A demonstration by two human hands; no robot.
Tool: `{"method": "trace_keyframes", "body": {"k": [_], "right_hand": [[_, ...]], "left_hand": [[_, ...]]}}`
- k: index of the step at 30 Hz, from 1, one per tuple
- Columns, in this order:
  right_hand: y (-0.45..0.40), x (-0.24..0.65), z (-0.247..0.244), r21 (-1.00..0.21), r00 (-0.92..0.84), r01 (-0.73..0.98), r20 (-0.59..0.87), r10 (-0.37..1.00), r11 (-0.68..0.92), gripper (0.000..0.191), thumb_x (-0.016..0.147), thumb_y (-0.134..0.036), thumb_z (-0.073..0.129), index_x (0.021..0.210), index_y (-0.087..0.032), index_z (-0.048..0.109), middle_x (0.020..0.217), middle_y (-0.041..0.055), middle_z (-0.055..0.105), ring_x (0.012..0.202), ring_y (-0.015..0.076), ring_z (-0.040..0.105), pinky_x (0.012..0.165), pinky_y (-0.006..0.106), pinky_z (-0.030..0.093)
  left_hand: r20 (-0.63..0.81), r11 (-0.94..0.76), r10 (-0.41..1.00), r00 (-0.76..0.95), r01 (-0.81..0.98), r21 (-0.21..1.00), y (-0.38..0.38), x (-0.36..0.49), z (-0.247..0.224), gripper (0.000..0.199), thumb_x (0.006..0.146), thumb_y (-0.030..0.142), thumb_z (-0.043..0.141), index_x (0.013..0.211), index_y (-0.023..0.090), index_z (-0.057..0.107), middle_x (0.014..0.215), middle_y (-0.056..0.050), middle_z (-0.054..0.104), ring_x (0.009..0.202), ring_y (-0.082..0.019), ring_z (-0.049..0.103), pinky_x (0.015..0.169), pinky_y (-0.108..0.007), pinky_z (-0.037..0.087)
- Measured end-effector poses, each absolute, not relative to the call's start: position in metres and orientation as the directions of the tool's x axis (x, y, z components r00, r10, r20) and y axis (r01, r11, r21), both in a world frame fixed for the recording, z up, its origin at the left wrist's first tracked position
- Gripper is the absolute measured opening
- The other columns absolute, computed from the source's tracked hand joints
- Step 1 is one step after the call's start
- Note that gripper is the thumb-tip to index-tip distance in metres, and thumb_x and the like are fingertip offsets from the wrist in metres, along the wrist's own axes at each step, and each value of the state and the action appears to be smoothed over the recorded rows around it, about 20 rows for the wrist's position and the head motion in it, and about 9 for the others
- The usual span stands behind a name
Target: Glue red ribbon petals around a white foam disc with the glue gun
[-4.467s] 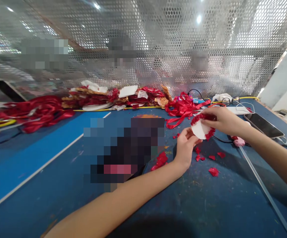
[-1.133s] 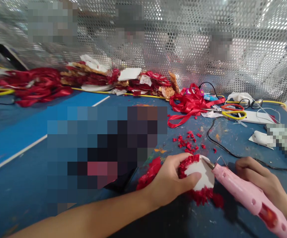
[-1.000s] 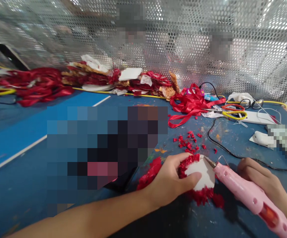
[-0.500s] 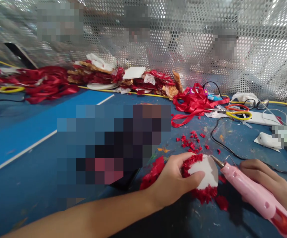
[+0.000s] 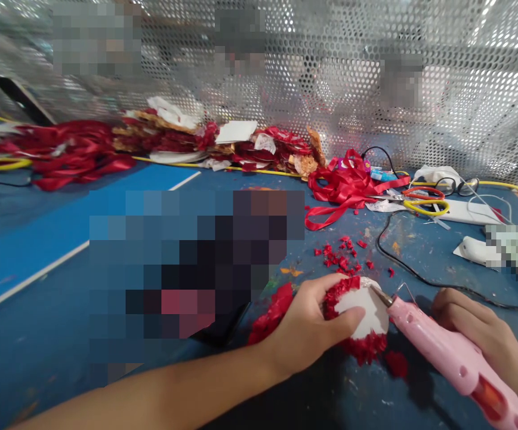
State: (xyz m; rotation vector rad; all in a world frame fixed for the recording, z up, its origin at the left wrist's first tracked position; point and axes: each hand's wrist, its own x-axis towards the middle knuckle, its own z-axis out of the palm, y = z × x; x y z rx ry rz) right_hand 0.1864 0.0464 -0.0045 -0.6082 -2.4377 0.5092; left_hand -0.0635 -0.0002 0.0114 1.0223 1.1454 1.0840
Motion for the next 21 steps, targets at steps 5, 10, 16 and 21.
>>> {"method": "trace_keyframes", "body": {"k": [5,10,16,21], "right_hand": [[0.0469,0.1837,0.0039,-0.425,-0.765,0.328,0.405,0.501,0.844,0.019,0.094,-0.022,0.037,0.093,-0.019,0.056,0.088,0.0086,0.059,0.079,0.0146,0.06,0.065,0.023,0.051],[0.0451,0.1844,0.0003,-0.432,-0.741,0.34,0.424,0.52,0.836,0.025,0.094,-0.019,0.033,0.079,-0.019,0.052,0.083,0.0069,0.056,0.07,0.013,0.058,0.061,0.023,0.05],[0.0452,0.185,0.0006,-0.406,-0.762,0.337,0.412,0.499,0.849,0.023,0.094,-0.023,0.033,0.085,-0.019,0.054,0.082,0.0085,0.058,0.072,0.0157,0.059,0.062,0.026,0.051],[0.0468,0.1833,0.0054,-0.394,-0.748,0.344,0.434,0.502,0.853,0.019,0.092,-0.023,0.04,0.1,-0.019,0.057,0.09,0.0097,0.062,0.079,0.016,0.062,0.063,0.023,0.052]], "left_hand": [[-0.185,0.191,0.981,0.064,-0.111,0.975,-0.0003,-0.0642,0.0094,0.016,0.065,0.02,0.066,0.079,0.013,0.065,0.062,0.003,0.059,0.054,-0.007,0.049,0.053,-0.017,0.044],[-0.209,0.216,0.975,0.071,-0.119,0.969,-0.0001,-0.064,0.0113,0.019,0.065,0.021,0.067,0.081,0.013,0.066,0.061,0.002,0.059,0.054,-0.008,0.05,0.052,-0.017,0.044],[-0.237,0.239,0.971,0.032,-0.095,0.966,-0.0004,-0.0635,0.0132,0.019,0.064,0.024,0.068,0.08,0.013,0.067,0.063,0.0,0.062,0.055,-0.01,0.052,0.053,-0.019,0.046],[-0.229,0.229,0.973,0.008,-0.072,0.971,0.0007,-0.0648,0.01,0.023,0.062,0.026,0.069,0.08,0.013,0.067,0.065,-0.001,0.064,0.055,-0.012,0.055,0.053,-0.022,0.048]]}}
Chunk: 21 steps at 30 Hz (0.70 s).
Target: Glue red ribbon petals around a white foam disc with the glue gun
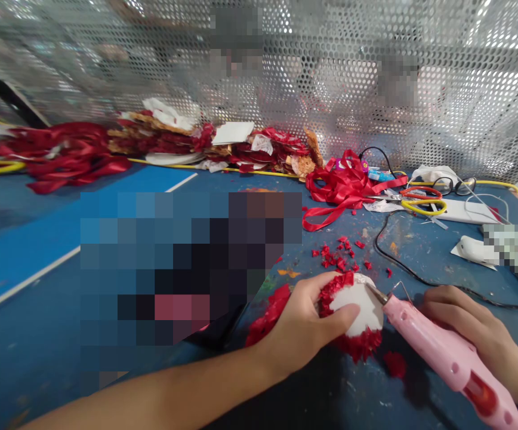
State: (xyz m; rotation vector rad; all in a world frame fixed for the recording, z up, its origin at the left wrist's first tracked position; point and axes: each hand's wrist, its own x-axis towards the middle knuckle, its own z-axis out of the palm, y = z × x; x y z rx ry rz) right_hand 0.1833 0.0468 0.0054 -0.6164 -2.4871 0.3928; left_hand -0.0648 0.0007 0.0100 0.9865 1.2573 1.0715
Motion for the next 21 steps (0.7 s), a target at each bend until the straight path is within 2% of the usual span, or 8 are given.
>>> {"method": "trace_keyframes", "body": {"k": [4,9,15,21], "right_hand": [[0.0459,0.1831,0.0029,-0.456,-0.715,0.343,0.441,0.543,0.821,0.018,0.092,-0.016,0.038,0.083,-0.021,0.053,0.082,0.005,0.06,0.07,0.0121,0.06,0.059,0.021,0.05],[0.0447,0.1843,-0.0013,-0.468,-0.685,0.36,0.455,0.569,0.807,0.023,0.092,-0.017,0.038,0.072,-0.021,0.049,0.075,0.0029,0.056,0.062,0.0111,0.056,0.053,0.02,0.047],[0.0455,0.1829,0.0028,-0.439,-0.706,0.35,0.458,0.541,0.828,0.018,0.091,-0.017,0.037,0.088,-0.022,0.054,0.083,0.0056,0.057,0.07,0.0138,0.059,0.058,0.022,0.049],[0.0464,0.1848,-0.0031,-0.464,-0.704,0.335,0.455,0.545,0.82,0.018,0.091,-0.014,0.037,0.076,-0.021,0.045,0.076,0.0039,0.053,0.062,0.0124,0.054,0.054,0.022,0.046]], "left_hand": [[-0.22,0.221,0.975,0.019,-0.073,0.972,0.0012,-0.0652,0.009,0.025,0.063,0.027,0.068,0.083,0.013,0.068,0.065,-0.002,0.064,0.055,-0.012,0.056,0.053,-0.021,0.048],[-0.223,0.224,0.975,0.025,-0.078,0.971,0.0013,-0.0649,0.0107,0.025,0.063,0.025,0.067,0.085,0.013,0.068,0.069,-0.002,0.067,0.058,-0.014,0.059,0.056,-0.022,0.05],[-0.227,0.227,0.974,0.013,-0.074,0.971,0.0016,-0.0658,0.0096,0.027,0.063,0.026,0.068,0.087,0.013,0.069,0.07,-0.003,0.068,0.058,-0.014,0.059,0.056,-0.022,0.05],[-0.225,0.224,0.974,0.008,-0.089,0.97,0.0014,-0.0662,0.0087,0.029,0.063,0.027,0.069,0.088,0.012,0.069,0.072,-0.004,0.068,0.059,-0.014,0.059,0.056,-0.023,0.051]]}}
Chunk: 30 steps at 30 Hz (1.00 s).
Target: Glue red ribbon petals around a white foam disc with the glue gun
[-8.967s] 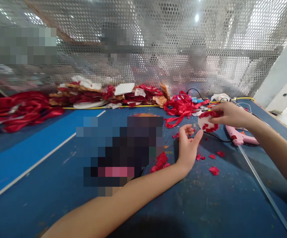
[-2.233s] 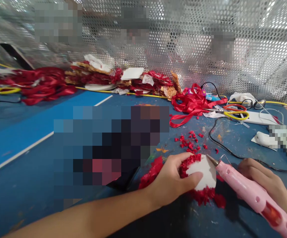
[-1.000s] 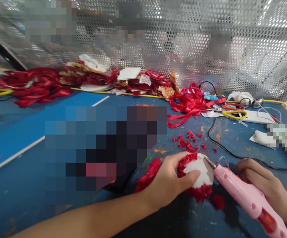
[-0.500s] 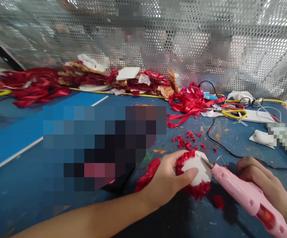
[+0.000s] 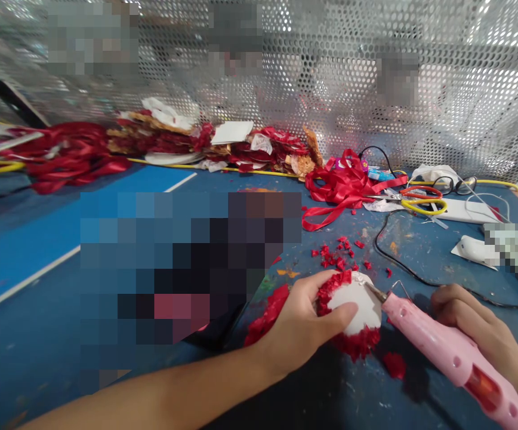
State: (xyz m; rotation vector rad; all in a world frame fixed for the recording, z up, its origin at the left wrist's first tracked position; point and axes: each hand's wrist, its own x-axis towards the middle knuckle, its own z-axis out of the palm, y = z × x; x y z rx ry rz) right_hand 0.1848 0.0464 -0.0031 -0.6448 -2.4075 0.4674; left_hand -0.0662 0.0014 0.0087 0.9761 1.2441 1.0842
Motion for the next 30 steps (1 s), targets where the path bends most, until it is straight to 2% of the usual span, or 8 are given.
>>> {"method": "trace_keyframes", "body": {"k": [4,9,13,17,21,28,30], "right_hand": [[0.047,0.185,-0.005,-0.454,-0.696,0.334,0.472,0.541,0.826,0.019,0.09,-0.014,0.037,0.075,-0.021,0.046,0.073,0.0037,0.053,0.06,0.0132,0.055,0.053,0.023,0.046],[0.047,0.183,0.002,-0.441,-0.709,0.347,0.454,0.54,0.827,0.015,0.088,-0.015,0.043,0.094,-0.02,0.055,0.088,0.0079,0.058,0.076,0.0153,0.061,0.064,0.022,0.051],[0.047,0.182,0.004,-0.461,-0.7,0.349,0.451,0.554,0.816,0.014,0.089,-0.013,0.042,0.085,-0.02,0.053,0.085,0.0056,0.057,0.069,0.012,0.06,0.06,0.02,0.049],[0.046,0.182,-0.001,-0.479,-0.694,0.317,0.471,0.544,0.819,0.016,0.09,-0.014,0.039,0.079,-0.02,0.049,0.079,0.0045,0.055,0.062,0.012,0.057,0.054,0.021,0.047],[0.046,0.182,-0.003,-0.468,-0.686,0.333,0.475,0.551,0.818,0.021,0.092,-0.015,0.036,0.074,-0.021,0.044,0.072,0.003,0.052,0.057,0.0124,0.053,0.05,0.022,0.044],[0.047,0.183,0.0,-0.477,-0.715,0.318,0.446,0.538,0.819,0.016,0.092,-0.015,0.036,0.088,-0.02,0.051,0.083,0.0064,0.057,0.071,0.0132,0.059,0.06,0.022,0.048],[0.047,0.183,-0.001,-0.49,-0.708,0.313,0.451,0.543,0.814,0.017,0.092,-0.015,0.035,0.085,-0.021,0.049,0.083,0.0059,0.056,0.069,0.0125,0.058,0.059,0.022,0.048]], "left_hand": [[-0.229,0.227,0.973,-0.01,-0.108,0.968,0.002,-0.066,0.007,0.03,0.063,0.027,0.07,0.088,0.012,0.069,0.073,-0.005,0.069,0.06,-0.014,0.059,0.057,-0.024,0.051],[-0.234,0.23,0.972,-0.009,-0.139,0.963,0.003,-0.066,0.005,0.028,0.063,0.027,0.07,0.087,0.012,0.068,0.076,-0.005,0.069,0.063,-0.014,0.061,0.059,-0.024,0.052],[-0.246,0.242,0.969,-0.011,-0.135,0.961,0.003,-0.066,0.006,0.029,0.063,0.027,0.07,0.087,0.012,0.067,0.074,-0.005,0.068,0.062,-0.015,0.06,0.058,-0.024,0.051],[-0.254,0.248,0.967,-0.028,-0.134,0.96,0.002,-0.067,0.003,0.031,0.062,0.03,0.071,0.085,0.011,0.066,0.071,-0.005,0.067,0.063,-0.016,0.061,0.058,-0.025,0.051],[-0.243,0.235,0.969,-0.039,-0.145,0.961,0.002,-0.068,-0.001,0.033,0.063,0.029,0.072,0.09,0.011,0.067,0.076,-0.006,0.069,0.066,-0.017,0.063,0.061,-0.027,0.052],[-0.226,0.218,0.974,-0.028,-0.178,0.96,0.002,-0.069,-0.003,0.031,0.064,0.028,0.072,0.091,0.012,0.067,0.078,-0.006,0.07,0.064,-0.015,0.063,0.063,-0.025,0.052],[-0.229,0.221,0.973,-0.025,-0.192,0.956,0.002,-0.068,-0.002,0.032,0.064,0.028,0.072,0.091,0.013,0.067,0.079,-0.005,0.07,0.065,-0.015,0.063,0.063,-0.025,0.052]]}}
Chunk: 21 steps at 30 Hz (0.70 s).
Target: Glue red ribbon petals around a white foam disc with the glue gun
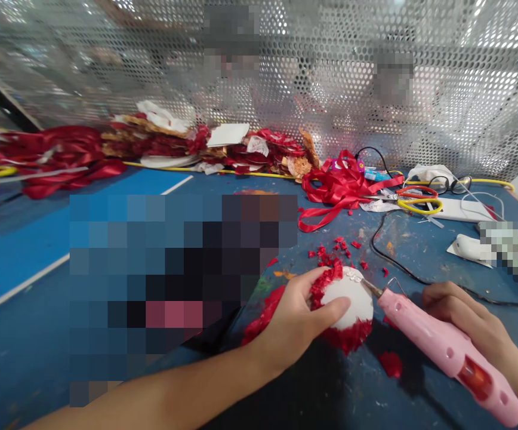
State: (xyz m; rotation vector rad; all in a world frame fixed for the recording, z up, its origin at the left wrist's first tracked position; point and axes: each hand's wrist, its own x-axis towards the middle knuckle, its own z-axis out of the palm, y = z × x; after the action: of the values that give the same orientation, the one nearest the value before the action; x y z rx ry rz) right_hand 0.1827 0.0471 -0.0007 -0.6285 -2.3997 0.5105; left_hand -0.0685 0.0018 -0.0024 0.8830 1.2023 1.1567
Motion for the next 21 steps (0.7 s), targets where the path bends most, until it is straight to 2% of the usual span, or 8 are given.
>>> {"method": "trace_keyframes", "body": {"k": [8,12,16,19,21], "right_hand": [[0.046,0.182,-0.003,-0.494,-0.674,0.312,0.487,0.555,0.812,0.02,0.092,-0.014,0.035,0.075,-0.02,0.044,0.076,0.0026,0.051,0.061,0.0111,0.052,0.053,0.021,0.045],[0.047,0.182,-0.004,-0.485,-0.675,0.328,0.48,0.561,0.811,0.018,0.091,-0.014,0.036,0.078,-0.021,0.046,0.078,0.0031,0.052,0.063,0.0118,0.054,0.054,0.022,0.046],[0.048,0.182,-0.004,-0.459,-0.694,0.351,0.457,0.556,0.816,0.014,0.091,-0.016,0.037,0.084,-0.022,0.048,0.08,0.0034,0.054,0.066,0.0133,0.057,0.056,0.023,0.048],[0.049,0.184,0.001,-0.328,-0.706,0.401,0.484,0.517,0.855,0.017,0.09,-0.014,0.036,0.094,-0.022,0.05,0.082,0.005,0.058,0.069,0.0147,0.06,0.057,0.023,0.049],[0.051,0.189,0.008,-0.14,-0.721,0.46,0.517,0.46,0.877,0.02,0.088,-0.012,0.035,0.099,-0.02,0.05,0.083,0.0071,0.06,0.071,0.0165,0.061,0.055,0.024,0.049]], "left_hand": [[-0.249,0.24,0.968,-0.035,-0.168,0.956,0.002,-0.068,-0.001,0.028,0.063,0.028,0.073,0.085,0.013,0.067,0.074,-0.004,0.069,0.065,-0.015,0.061,0.06,-0.023,0.051],[-0.23,0.218,0.972,-0.051,-0.173,0.961,0.003,-0.067,0.002,0.025,0.062,0.024,0.072,0.084,0.014,0.067,0.074,-0.002,0.069,0.063,-0.013,0.06,0.059,-0.021,0.051],[-0.212,0.205,0.977,-0.034,-0.14,0.969,0.001,-0.066,0.008,0.017,0.06,0.021,0.071,0.075,0.014,0.067,0.063,0.0,0.065,0.054,-0.01,0.055,0.053,-0.02,0.049],[-0.18,0.167,0.98,-0.088,-0.14,0.976,0.0,-0.066,0.005,0.018,0.061,0.022,0.071,0.076,0.014,0.065,0.064,0.0,0.065,0.057,-0.011,0.056,0.056,-0.02,0.048],[-0.162,0.138,0.978,-0.128,-0.174,0.975,0.0,-0.066,0.0,0.023,0.064,0.025,0.07,0.084,0.016,0.063,0.069,0.0,0.066,0.061,-0.012,0.058,0.059,-0.021,0.049]]}}
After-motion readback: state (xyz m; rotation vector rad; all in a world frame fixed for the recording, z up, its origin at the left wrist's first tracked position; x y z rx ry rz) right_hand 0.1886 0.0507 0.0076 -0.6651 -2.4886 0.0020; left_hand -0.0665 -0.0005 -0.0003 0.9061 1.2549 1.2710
